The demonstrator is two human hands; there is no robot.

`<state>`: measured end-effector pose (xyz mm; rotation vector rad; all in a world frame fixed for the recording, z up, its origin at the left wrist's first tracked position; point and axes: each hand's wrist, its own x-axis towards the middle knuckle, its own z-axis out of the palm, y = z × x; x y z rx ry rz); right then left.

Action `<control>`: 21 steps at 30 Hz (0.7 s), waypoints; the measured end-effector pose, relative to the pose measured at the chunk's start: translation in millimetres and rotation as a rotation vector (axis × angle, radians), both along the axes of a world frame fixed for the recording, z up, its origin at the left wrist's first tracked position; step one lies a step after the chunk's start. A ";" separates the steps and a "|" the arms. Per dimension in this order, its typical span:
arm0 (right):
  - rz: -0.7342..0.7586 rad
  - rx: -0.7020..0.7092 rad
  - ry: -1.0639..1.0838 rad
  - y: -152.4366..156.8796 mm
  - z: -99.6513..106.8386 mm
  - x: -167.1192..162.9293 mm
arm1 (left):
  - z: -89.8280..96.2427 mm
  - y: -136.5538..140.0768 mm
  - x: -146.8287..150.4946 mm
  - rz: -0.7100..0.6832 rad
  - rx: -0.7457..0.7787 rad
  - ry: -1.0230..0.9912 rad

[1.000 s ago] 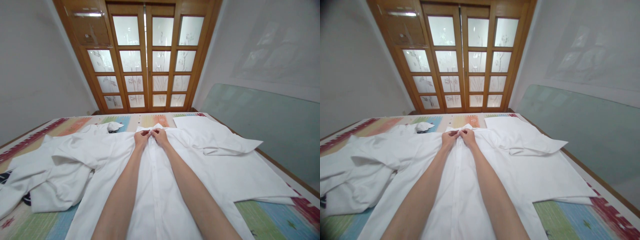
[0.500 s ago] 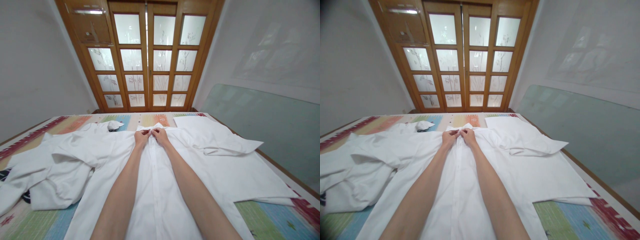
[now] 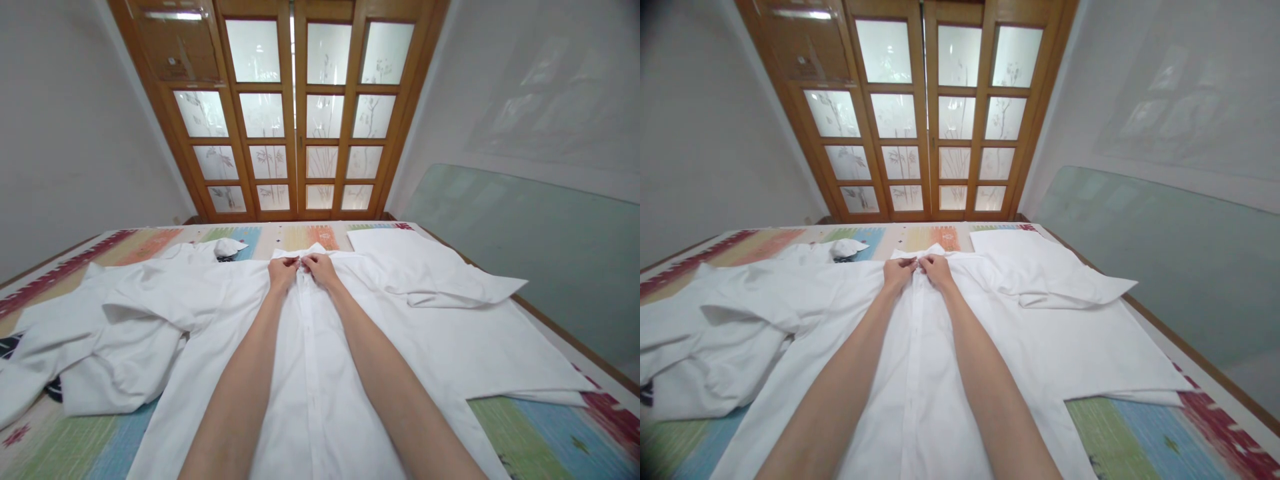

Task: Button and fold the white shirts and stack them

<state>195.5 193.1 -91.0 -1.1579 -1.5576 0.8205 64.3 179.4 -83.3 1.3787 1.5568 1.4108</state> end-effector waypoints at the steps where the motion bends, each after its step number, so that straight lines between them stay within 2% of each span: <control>1: -0.007 -0.006 0.007 0.1 -0.6 -0.5 | -2.0 2.0 0.1 0.004 -0.005 -0.029; 7: -0.080 0.085 -0.036 0.7 -2.3 -3.4 | -11.2 11.3 -0.2 -0.007 -0.018 -0.162; 14: -0.108 0.143 -0.044 -2.9 -1.3 -5.9 | -9.8 10.5 -0.7 -0.051 0.014 -0.253; 21: -0.115 0.137 -0.100 -1.5 -0.6 -5.9 | -4.8 9.0 -0.9 -0.100 0.015 -0.221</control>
